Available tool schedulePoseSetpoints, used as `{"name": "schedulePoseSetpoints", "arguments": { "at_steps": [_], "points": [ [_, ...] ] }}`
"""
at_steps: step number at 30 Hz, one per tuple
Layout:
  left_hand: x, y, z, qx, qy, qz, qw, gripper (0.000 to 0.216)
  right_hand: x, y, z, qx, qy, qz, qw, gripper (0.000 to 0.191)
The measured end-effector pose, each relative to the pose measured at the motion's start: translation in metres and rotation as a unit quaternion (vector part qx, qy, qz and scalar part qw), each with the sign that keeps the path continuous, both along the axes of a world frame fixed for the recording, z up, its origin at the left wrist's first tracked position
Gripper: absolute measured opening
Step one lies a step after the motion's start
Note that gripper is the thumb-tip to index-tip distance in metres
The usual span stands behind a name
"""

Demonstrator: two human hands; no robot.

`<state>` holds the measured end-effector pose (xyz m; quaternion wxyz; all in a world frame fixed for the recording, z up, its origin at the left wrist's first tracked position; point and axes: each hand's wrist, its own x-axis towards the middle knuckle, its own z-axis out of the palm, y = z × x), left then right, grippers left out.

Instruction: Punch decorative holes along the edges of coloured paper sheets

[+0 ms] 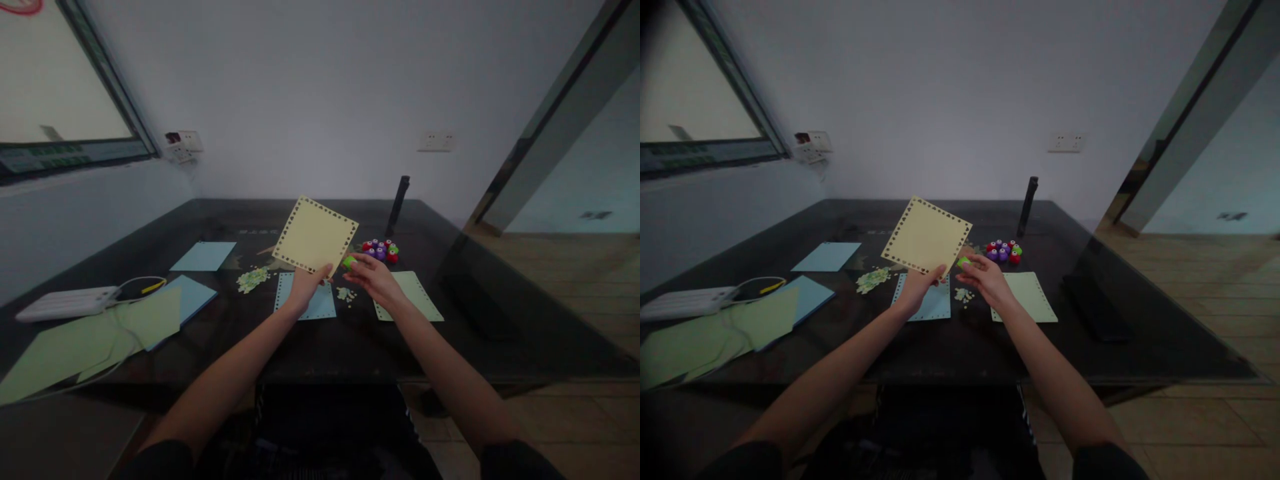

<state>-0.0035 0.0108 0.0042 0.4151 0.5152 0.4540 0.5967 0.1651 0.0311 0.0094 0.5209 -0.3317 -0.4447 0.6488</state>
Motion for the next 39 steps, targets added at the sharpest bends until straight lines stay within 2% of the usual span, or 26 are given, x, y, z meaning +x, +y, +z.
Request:
{"name": "schedulePoseSetpoints", "arguments": {
  "at_steps": [6, 17, 32, 39],
  "points": [
    [0.001, -0.004, 0.006, 0.016, 0.025, 0.016, 0.999, 0.025, -0.002, -0.007, 0.006, 0.001, -0.024, -0.008, 1.0, 0.035],
    [0.001, -0.005, 0.003, 0.003, 0.072, 0.032, 0.997, 0.018, -0.003, -0.009, 0.006, 0.016, -0.044, -0.017, 0.999, 0.037],
    [0.001, -0.005, 0.001, -0.009, 0.1, 0.033, 0.994, 0.02, -0.008, -0.013, 0.005, 0.014, -0.046, -0.039, 0.998, 0.042],
    [0.003, -0.007, 0.004, -0.004, 0.082, 0.04, 0.996, 0.016, -0.009, -0.014, 0.005, 0.021, -0.054, -0.043, 0.997, 0.043]
  ]
}}
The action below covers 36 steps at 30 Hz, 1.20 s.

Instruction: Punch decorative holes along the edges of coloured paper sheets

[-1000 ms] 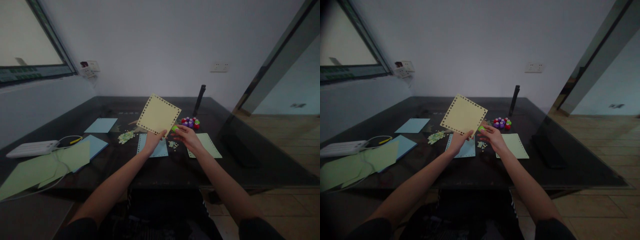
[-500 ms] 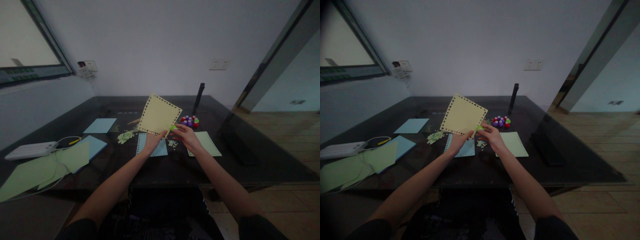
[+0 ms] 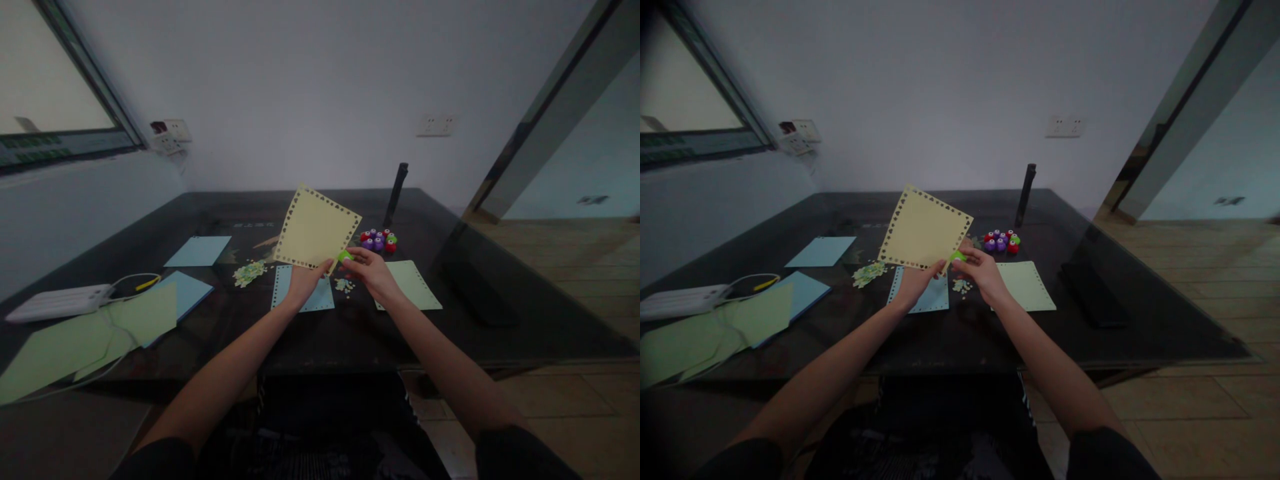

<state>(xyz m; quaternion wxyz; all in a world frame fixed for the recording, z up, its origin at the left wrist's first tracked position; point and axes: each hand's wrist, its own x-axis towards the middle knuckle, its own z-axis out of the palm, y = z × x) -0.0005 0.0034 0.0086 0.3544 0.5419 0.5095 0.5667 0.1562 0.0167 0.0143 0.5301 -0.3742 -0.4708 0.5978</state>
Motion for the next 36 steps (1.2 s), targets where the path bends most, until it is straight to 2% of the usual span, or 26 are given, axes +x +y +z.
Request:
{"name": "schedulePoseSetpoints", "arguments": {
  "at_steps": [4, 9, 20, 30, 36],
  "points": [
    [0.0, 0.0, 0.0, -0.003, -0.003, -0.014, 1.0, 0.012, 0.0, 0.0, 0.001, -0.003, -0.013, -0.003, 1.0, 0.042],
    [-0.003, 0.005, -0.003, -0.002, 0.008, -0.017, 1.0, 0.013, 0.001, 0.003, -0.004, 0.032, -0.04, -0.006, 0.999, 0.039],
    [-0.008, 0.01, -0.001, 0.056, 0.057, -0.052, 0.995, 0.043, 0.005, 0.003, -0.001, 0.03, -0.043, 0.021, 0.998, 0.033],
    [-0.002, 0.005, 0.004, 0.073, 0.052, -0.079, 0.993, 0.04, 0.0, 0.002, -0.008, 0.02, -0.006, 0.033, 0.999, 0.033],
    [-0.002, 0.006, 0.003, 0.048, 0.051, -0.075, 0.995, 0.045, -0.001, 0.003, -0.009, 0.017, -0.012, 0.028, 0.999, 0.033]
  ]
}}
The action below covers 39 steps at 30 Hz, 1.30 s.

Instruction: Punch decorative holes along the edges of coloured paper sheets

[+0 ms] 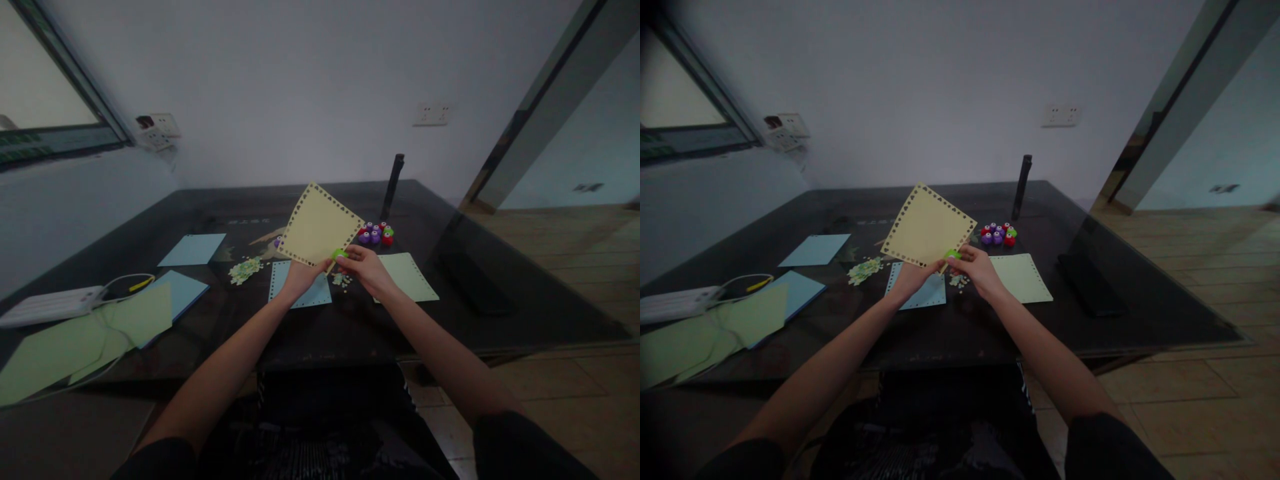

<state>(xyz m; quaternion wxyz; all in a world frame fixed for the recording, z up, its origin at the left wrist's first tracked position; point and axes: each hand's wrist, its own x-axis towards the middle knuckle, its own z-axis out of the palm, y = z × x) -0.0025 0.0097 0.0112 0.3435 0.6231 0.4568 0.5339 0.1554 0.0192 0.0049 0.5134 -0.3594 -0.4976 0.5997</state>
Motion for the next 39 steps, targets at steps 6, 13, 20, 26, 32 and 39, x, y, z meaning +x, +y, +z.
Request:
{"name": "schedulePoseSetpoints", "arguments": {
  "at_steps": [6, 13, 20, 26, 32, 39],
  "points": [
    [-0.001, 0.0, 0.001, 0.016, 0.018, -0.006, 1.0, 0.045, 0.0, -0.002, 0.002, -0.012, 0.002, -0.001, 1.0, 0.035],
    [-0.005, 0.007, -0.006, 0.036, 0.082, -0.009, 0.996, 0.044, 0.001, -0.001, 0.003, -0.008, -0.04, -0.015, 0.999, 0.035],
    [-0.007, 0.009, -0.009, 0.037, 0.083, -0.021, 0.996, 0.044, 0.0, -0.001, 0.002, -0.019, -0.016, -0.019, 1.0, 0.033],
    [-0.007, 0.01, -0.01, 0.038, 0.085, -0.024, 0.995, 0.045, -0.001, 0.001, -0.001, -0.014, 0.004, -0.022, 1.0, 0.03],
    [-0.008, 0.011, -0.012, 0.033, 0.074, -0.036, 0.996, 0.047, -0.002, -0.001, -0.001, -0.002, 0.0, -0.018, 1.0, 0.031],
    [-0.007, 0.011, -0.01, 0.029, 0.078, -0.034, 0.996, 0.049, -0.002, 0.0, -0.002, -0.004, 0.01, -0.018, 1.0, 0.03]
  ]
}}
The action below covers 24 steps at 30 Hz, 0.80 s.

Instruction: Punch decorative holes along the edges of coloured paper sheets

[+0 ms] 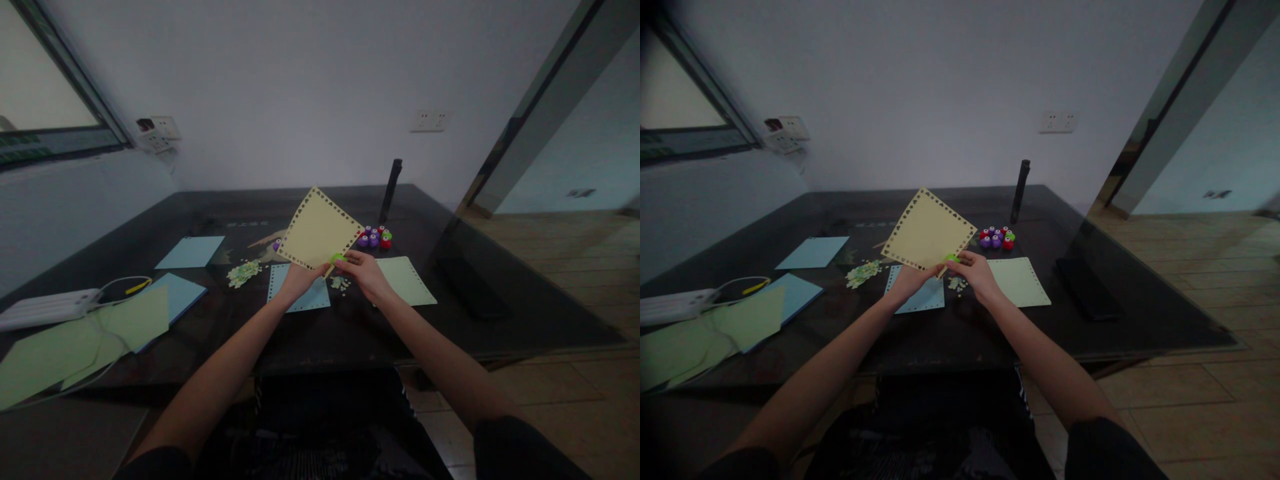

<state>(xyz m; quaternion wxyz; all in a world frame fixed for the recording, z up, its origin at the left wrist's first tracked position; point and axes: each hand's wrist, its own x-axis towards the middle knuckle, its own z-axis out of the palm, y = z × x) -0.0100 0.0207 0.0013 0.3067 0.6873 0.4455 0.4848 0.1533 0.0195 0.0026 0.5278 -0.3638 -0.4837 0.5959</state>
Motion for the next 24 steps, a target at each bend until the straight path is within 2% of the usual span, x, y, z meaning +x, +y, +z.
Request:
{"name": "schedulePoseSetpoints", "arguments": {
  "at_steps": [24],
  "points": [
    [0.0022, -0.0033, -0.0016, 0.002, 0.005, 0.0, 1.0, 0.048, -0.0003, -0.0024, 0.0028, 0.007, -0.02, -0.012, 1.0, 0.034]
  ]
}}
